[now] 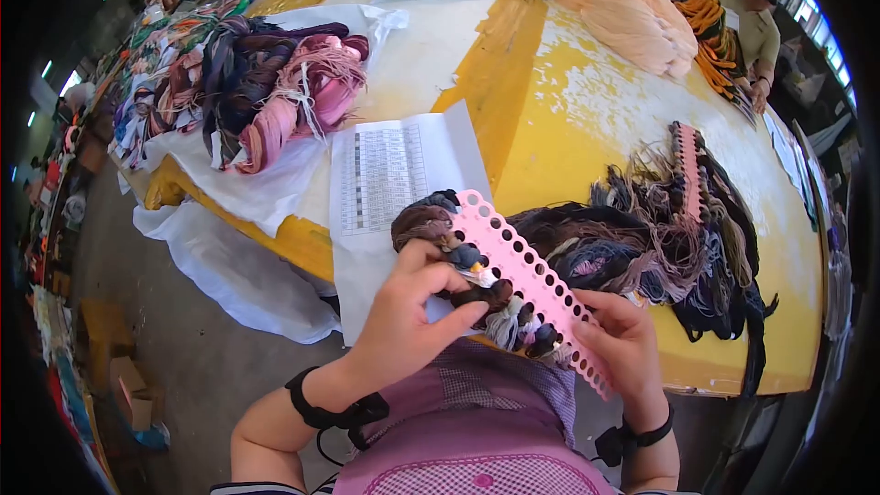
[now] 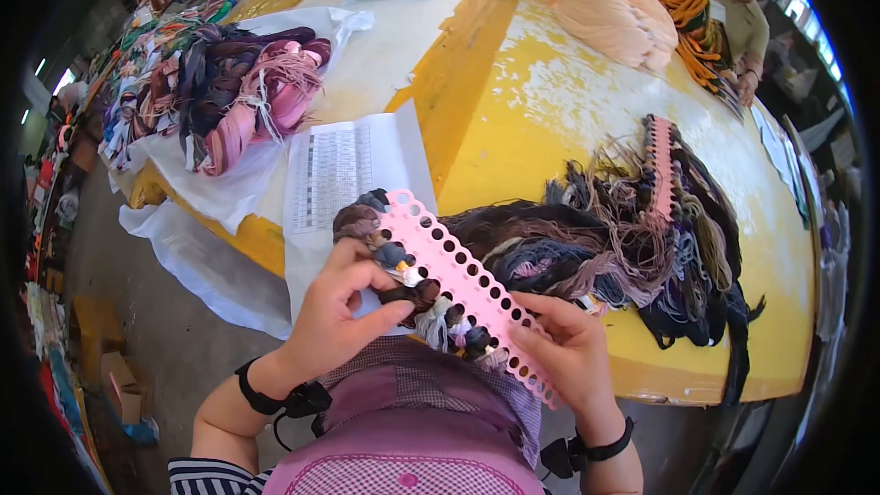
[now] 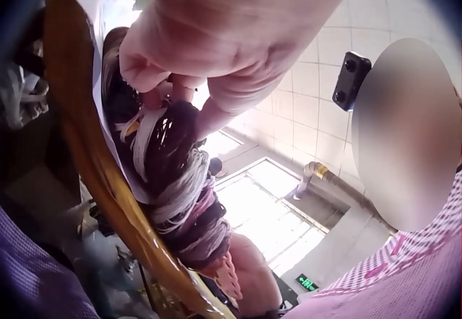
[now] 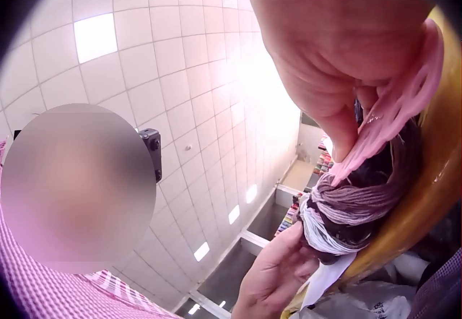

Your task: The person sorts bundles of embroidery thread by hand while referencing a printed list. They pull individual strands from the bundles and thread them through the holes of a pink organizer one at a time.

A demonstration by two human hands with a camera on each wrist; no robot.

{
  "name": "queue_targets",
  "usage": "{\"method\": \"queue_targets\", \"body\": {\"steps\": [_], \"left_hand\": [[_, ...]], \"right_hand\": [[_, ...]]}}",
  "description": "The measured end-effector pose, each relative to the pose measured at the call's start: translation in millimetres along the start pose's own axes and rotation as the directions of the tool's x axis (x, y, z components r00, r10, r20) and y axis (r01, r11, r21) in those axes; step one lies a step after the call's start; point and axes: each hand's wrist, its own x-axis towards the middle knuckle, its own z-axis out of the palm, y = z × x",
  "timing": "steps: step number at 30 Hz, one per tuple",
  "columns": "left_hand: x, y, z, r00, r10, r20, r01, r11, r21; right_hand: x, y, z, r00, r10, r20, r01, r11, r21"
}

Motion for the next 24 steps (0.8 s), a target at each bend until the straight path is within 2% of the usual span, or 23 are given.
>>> {"method": "queue_targets", "body": {"steps": [2, 4, 7, 8, 10, 11, 12, 13, 14, 17, 18, 20, 21, 23, 24], "left_hand": [[0.2, 8.3, -5.2, 0.995, -0.098, -0.034, 0.1, 0.992, 0.082], [2.0, 6.1, -8.1, 0.997, -0.044, -0.063, 0.05, 0.994, 0.098], [3.9, 19.1, -14.5, 0.995, 0.031, -0.099, -0.001, 0.957, 0.292], [3.2, 21.8, -13.3, 0.995, 0.032, -0.092, -0.004, 0.956, 0.293], [-2.5, 24.9, -9.6, 0.995, -0.071, -0.077, 0.085, 0.977, 0.194], [-1.9, 16.3, -5.9, 0.997, 0.016, -0.077, -0.01, 0.996, 0.084], [-4.5, 14.8, -4.9, 0.997, 0.016, -0.075, -0.01, 0.996, 0.087], [-5.0, 17.2, -3.7, 0.972, -0.235, -0.001, 0.229, 0.945, -0.235], [-4.5, 19.5, -2.4, 0.887, -0.437, 0.147, 0.447, 0.738, -0.505], [0.7, 16.9, 1.7, 0.877, -0.439, 0.194, 0.466, 0.678, -0.569], [0.0, 10.7, 2.4, 0.877, -0.44, 0.194, 0.466, 0.677, -0.569], [-3.1, -2.8, 2.2, 0.943, -0.312, 0.112, 0.332, 0.887, -0.321], [-1.9, -3.2, -0.7, 0.943, -0.313, 0.112, 0.333, 0.887, -0.321], [4.7, -0.4, -6.8, 0.985, -0.17, 0.0, 0.17, 0.985, -0.016], [5.9, 4.3, -5.2, 0.985, -0.17, -0.002, 0.17, 0.985, -0.015]], "right_hand": [[1.3, -1.3, 0.0, 0.999, 0.016, 0.052, -0.017, 1.0, 0.022], [3.9, 3.4, -0.4, 0.999, 0.009, 0.04, -0.01, 1.0, 0.02], [6.5, 3.4, 4.1, 0.999, -0.005, 0.035, 0.003, 0.999, 0.042], [6.6, 2.6, 4.7, 1.0, -0.005, 0.029, 0.003, 0.999, 0.047], [7.7, -0.3, 6.6, 0.999, 0.006, 0.045, -0.008, 0.999, 0.051], [8.4, 0.1, 5.9, 0.999, 0.005, 0.044, -0.008, 0.998, 0.055], [9.0, 1.0, 4.4, 0.998, -0.005, 0.061, 0.002, 0.999, 0.043], [9.5, 1.6, 3.8, 0.997, -0.015, 0.079, 0.012, 0.999, 0.031], [9.6, 1.3, 4.2, 0.997, -0.015, 0.079, 0.013, 0.999, 0.035], [9.4, -1.2, 4.5, 0.997, -0.008, 0.073, 0.005, 0.999, 0.038], [9.5, -1.7, 4.6, 0.997, -0.004, 0.077, 0.002, 0.999, 0.034], [9.6, -1.2, 4.1, 0.997, 0.002, 0.083, -0.005, 1.0, 0.028], [10.3, -0.3, 4.0, 0.997, -0.003, 0.076, 0.001, 1.0, 0.029], [11.2, 0.1, 3.9, 0.998, -0.009, 0.069, 0.007, 1.0, 0.03], [11.7, -0.1, 3.9, 0.999, -0.016, 0.047, 0.015, 1.0, 0.023]]}}
